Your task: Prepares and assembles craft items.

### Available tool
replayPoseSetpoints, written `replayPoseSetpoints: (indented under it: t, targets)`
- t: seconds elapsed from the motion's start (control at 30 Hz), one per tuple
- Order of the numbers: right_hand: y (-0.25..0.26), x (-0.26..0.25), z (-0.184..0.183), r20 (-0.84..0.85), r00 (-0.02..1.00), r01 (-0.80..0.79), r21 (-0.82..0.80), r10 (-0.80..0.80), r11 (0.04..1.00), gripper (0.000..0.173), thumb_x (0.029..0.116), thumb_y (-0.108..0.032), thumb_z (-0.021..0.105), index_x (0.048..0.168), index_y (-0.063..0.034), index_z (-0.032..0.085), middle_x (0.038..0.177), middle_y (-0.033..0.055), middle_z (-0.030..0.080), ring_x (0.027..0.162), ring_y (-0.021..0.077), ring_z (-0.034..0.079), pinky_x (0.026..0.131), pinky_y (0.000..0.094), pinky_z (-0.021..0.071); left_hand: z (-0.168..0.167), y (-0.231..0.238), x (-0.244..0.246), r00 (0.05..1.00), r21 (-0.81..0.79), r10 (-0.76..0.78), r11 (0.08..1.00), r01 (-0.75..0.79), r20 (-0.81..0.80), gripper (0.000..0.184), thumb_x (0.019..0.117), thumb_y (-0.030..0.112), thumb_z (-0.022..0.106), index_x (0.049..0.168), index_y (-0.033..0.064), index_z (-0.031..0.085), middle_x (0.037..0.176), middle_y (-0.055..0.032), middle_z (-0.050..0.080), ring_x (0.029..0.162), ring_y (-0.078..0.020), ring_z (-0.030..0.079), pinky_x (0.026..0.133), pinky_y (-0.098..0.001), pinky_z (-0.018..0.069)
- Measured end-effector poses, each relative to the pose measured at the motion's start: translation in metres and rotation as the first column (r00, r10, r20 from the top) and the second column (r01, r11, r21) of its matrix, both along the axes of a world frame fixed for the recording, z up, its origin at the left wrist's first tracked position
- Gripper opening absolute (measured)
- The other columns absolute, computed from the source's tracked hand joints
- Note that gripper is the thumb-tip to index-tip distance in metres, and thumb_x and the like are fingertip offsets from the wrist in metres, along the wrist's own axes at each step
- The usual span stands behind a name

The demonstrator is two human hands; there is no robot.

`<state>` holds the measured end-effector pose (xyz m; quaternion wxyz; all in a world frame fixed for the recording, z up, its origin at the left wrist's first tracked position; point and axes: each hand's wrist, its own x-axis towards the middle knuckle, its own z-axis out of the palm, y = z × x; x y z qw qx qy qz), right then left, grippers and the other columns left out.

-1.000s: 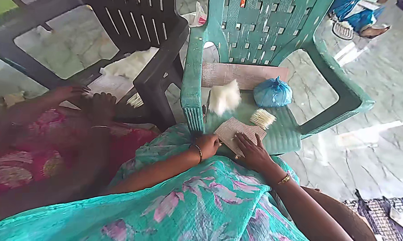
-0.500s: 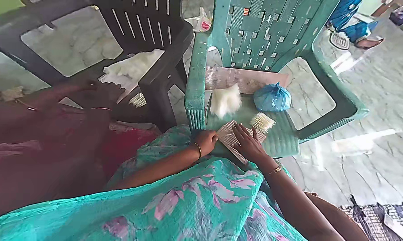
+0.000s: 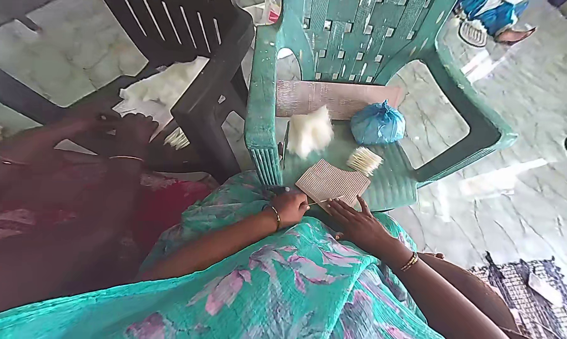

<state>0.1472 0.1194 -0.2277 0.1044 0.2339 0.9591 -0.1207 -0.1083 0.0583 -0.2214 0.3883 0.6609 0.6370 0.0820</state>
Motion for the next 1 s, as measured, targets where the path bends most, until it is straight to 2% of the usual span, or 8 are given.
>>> replayPoseSetpoints:
  t: [0.07, 0.17, 0.33, 0.47, 0.7, 0.83, 0.93, 1.0]
  targets:
    - [0.006, 0.011, -0.004, -0.19, 0.982, 0.022, 0.006, -0.02, 1.0, 0.065, 0.0999, -0.046, 0.058, 0.151, -0.006, 0.05, 0.158, 0.0105, 0.047, 0.149, 0.031, 0.042, 0.116, 0.0755, 0.0168, -0.001, -0.001, -0.002, 0.999, 0.042, 0.043, 0.998, -0.044, 0.023, 0.034, 0.1087, 0.021, 0.048, 0.115, -0.0061, 0.066, 0.112, -0.023, 0.068, 0.111, -0.0353, 0.065, 0.101, -0.0511, 0.0477]
    - [0.02, 0.006, -0.002, -0.221, 0.968, 0.12, -0.013, -0.12, 0.993, 0.062, 0.1032, -0.041, 0.052, 0.153, -0.0055, 0.047, 0.161, 0.0109, 0.044, 0.152, 0.0315, 0.036, 0.118, 0.0746, 0.0119, -0.006, 0.0, -0.006, 0.987, 0.124, 0.155, 0.979, -0.159, 0.047, 0.032, 0.1079, 0.02, 0.05, 0.112, -0.0057, 0.068, 0.109, -0.0224, 0.069, 0.108, -0.0343, 0.066, 0.099, -0.0508, 0.0499]
    - [0.044, -0.048, 0.001, -0.097, 0.979, 0.175, -0.035, -0.178, 0.984, 0.068, 0.1063, -0.045, 0.047, 0.162, -0.0099, 0.03, 0.17, 0.0078, 0.025, 0.159, 0.0239, 0.018, 0.125, 0.064, 0.0031, -0.003, 0.007, -0.011, 0.975, 0.138, 0.221, 0.967, -0.216, -0.022, 0.032, 0.1088, 0.019, 0.048, 0.115, -0.0057, 0.068, 0.117, -0.0221, 0.068, 0.116, -0.0338, 0.065, 0.105, -0.0498, 0.048]
    - [0.051, -0.076, -0.007, -0.063, 0.991, 0.112, -0.033, -0.114, 0.993, 0.071, 0.1064, -0.046, 0.046, 0.162, -0.0073, 0.028, 0.171, 0.0075, 0.021, 0.159, 0.0238, 0.014, 0.124, 0.0648, -0.002, -0.002, 0.009, -0.012, 0.976, 0.097, 0.199, 0.977, -0.19, -0.085, 0.033, 0.1098, 0.021, 0.046, 0.119, -0.0044, 0.066, 0.121, -0.0208, 0.066, 0.119, -0.0332, 0.063, 0.105, -0.0496, 0.0476]
    - [0.02, -0.045, 0.0, 0.098, 0.993, 0.074, -0.063, -0.067, 0.995, 0.075, 0.106, -0.052, 0.039, 0.165, -0.0107, 0.02, 0.173, 0.007, 0.015, 0.16, 0.0239, 0.01, 0.122, 0.0681, 0.0007, -0.002, 0.001, -0.01, 0.993, 0.08, 0.092, 0.993, -0.086, -0.078, 0.033, 0.1085, 0.024, 0.049, 0.117, -0.001, 0.068, 0.117, -0.0192, 0.068, 0.115, -0.0325, 0.065, 0.101, -0.0522, 0.049]
    - [0.005, -0.024, 0.014, 0.14, 0.989, 0.058, -0.081, -0.047, 0.995, 0.071, 0.1057, -0.048, 0.044, 0.163, -0.0111, 0.026, 0.172, 0.0062, 0.021, 0.159, 0.0238, 0.017, 0.121, 0.0704, 0.0008, -0.002, -0.004, -0.005, 0.998, 0.07, 0.028, 0.997, -0.025, -0.047, 0.034, 0.1082, 0.025, 0.049, 0.118, -0.0011, 0.068, 0.116, -0.0192, 0.068, 0.113, -0.0327, 0.065, 0.1, -0.053, 0.049]
    - [0.011, -0.009, 0.013, -0.145, 0.987, 0.067, -0.023, -0.069, 0.997, 0.056, 0.1039, -0.042, 0.051, 0.149, -0.0094, 0.053, 0.155, 0.0083, 0.052, 0.148, 0.0308, 0.042, 0.116, 0.0775, 0.0098, -0.004, -0.006, -0.007, 0.997, 0.107, 0.082, 0.991, -0.081, -0.009, 0.033, 0.1083, 0.023, 0.05, 0.116, -0.0027, 0.068, 0.113, -0.0201, 0.069, 0.111, -0.0335, 0.066, 0.1, -0.0522, 0.0494]
    - [0.021, -0.012, 0.012, -0.252, 0.961, 0.129, 0.054, -0.112, 0.99, 0.049, 0.1047, -0.04, 0.052, 0.142, -0.0084, 0.061, 0.147, 0.0095, 0.06, 0.144, 0.0326, 0.048, 0.116, 0.0774, 0.0126, -0.007, -0.006, -0.009, 0.989, 0.137, 0.149, 0.98, -0.146, -0.006, 0.031, 0.1081, 0.022, 0.051, 0.115, -0.0022, 0.069, 0.114, -0.0194, 0.069, 0.111, -0.0328, 0.066, 0.1, -0.052, 0.0503]
